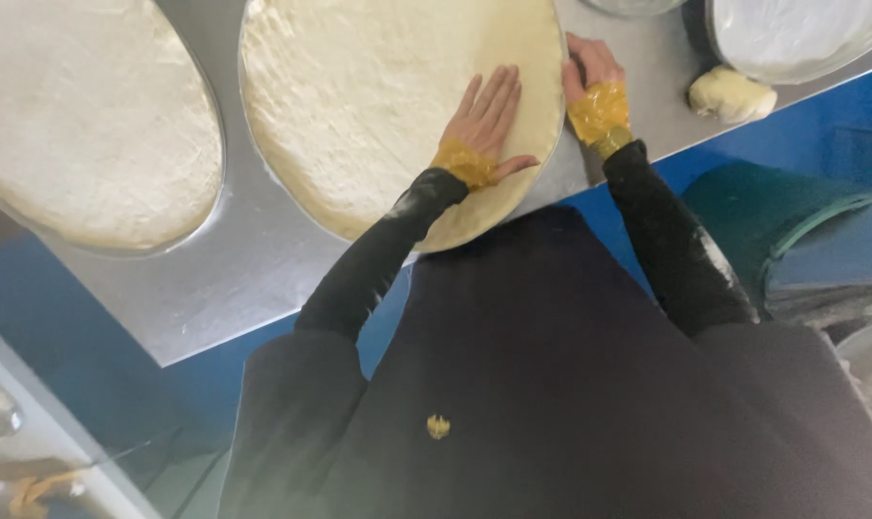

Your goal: Flattening and stretching dough in large circular trays and organizing them on racks.

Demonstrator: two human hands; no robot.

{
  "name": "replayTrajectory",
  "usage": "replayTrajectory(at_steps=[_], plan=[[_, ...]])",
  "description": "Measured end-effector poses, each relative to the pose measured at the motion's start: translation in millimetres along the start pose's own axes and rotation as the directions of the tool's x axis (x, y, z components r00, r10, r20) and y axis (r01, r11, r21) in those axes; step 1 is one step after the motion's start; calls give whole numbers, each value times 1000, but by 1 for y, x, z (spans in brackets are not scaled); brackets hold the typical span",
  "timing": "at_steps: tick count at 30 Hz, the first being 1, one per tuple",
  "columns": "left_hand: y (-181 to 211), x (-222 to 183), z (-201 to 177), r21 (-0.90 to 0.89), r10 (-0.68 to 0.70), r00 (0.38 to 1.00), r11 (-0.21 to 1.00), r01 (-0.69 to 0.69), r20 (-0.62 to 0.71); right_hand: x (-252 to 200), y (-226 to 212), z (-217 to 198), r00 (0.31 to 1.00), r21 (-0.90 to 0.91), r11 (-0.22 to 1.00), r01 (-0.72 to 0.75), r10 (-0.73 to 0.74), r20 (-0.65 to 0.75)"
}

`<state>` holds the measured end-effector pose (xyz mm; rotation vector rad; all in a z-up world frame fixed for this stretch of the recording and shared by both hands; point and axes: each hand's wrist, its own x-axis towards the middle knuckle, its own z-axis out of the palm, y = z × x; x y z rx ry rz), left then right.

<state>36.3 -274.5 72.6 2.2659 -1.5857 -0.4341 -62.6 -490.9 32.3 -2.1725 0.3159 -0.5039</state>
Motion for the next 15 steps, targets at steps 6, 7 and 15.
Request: replayTrajectory(at_steps=[6,7,15], plan=[[5,24,6,14,46,999,999,-46,-3,5,-6,-5,1000,12,1000,-11,11,-3],[6,24,3,17,44,999,999,-44,-3,7,-6,-4,1000,15,1000,-9,9,-3],[15,36,8,66,113,990,991,-119,86,4,3,-6,1000,53,998,24,-25,17]])
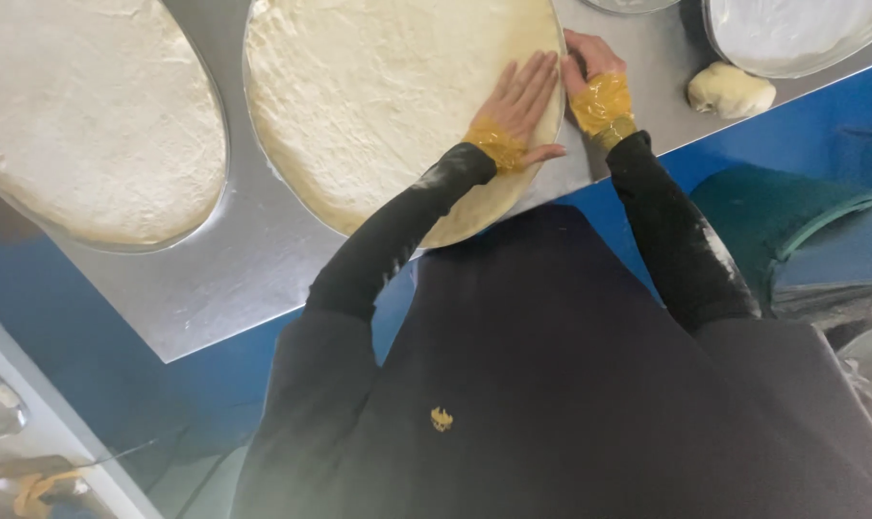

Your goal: Flattening and stretching dough in large circular trays and organizing them on racks.

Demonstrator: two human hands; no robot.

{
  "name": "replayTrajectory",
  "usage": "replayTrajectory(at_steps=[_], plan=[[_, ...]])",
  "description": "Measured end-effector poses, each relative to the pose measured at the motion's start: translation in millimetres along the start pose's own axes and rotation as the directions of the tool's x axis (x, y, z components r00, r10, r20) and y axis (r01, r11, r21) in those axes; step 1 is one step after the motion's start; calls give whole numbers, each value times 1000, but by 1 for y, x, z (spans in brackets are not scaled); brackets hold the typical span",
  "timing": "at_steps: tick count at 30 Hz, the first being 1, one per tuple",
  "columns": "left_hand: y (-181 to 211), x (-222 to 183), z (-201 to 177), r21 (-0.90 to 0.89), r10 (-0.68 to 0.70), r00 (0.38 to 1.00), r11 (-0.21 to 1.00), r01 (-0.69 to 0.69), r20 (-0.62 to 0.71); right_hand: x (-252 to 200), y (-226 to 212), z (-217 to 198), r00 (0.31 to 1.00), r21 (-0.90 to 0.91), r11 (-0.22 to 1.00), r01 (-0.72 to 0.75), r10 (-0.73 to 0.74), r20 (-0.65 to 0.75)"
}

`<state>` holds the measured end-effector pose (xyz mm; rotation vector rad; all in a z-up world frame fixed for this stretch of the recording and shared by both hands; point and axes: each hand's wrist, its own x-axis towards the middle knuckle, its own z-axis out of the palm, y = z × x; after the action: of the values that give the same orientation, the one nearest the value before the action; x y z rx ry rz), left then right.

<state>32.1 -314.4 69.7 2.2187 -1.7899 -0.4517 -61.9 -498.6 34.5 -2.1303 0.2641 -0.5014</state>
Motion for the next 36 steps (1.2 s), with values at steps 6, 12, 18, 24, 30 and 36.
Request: replayTrajectory(at_steps=[6,12,18,24,30,36], plan=[[4,-55,-28,-88,38,988,995,-51,-146,3,-5,-6,992,58,992,-111,108,58],[15,-92,0,-107,-52,995,993,43,-82,-1,0,3,1000,-16,1000,-23,23,-5],[24,-64,9,-75,11,993,997,-19,-118,1,3,3,1000,-19,1000,-21,21,-13],[23,-47,12,-126,-1,998,992,-8,-70,5,8,1,1000,-41,999,9,-10,-15],[32,-35,20,-108,1,996,994,-11,-93,9,-9,-4,998,22,999,-46,45,41],[40,-26,5,-89,-90,995,992,86,-41,4,17,0,998,17,1000,-9,8,59]])
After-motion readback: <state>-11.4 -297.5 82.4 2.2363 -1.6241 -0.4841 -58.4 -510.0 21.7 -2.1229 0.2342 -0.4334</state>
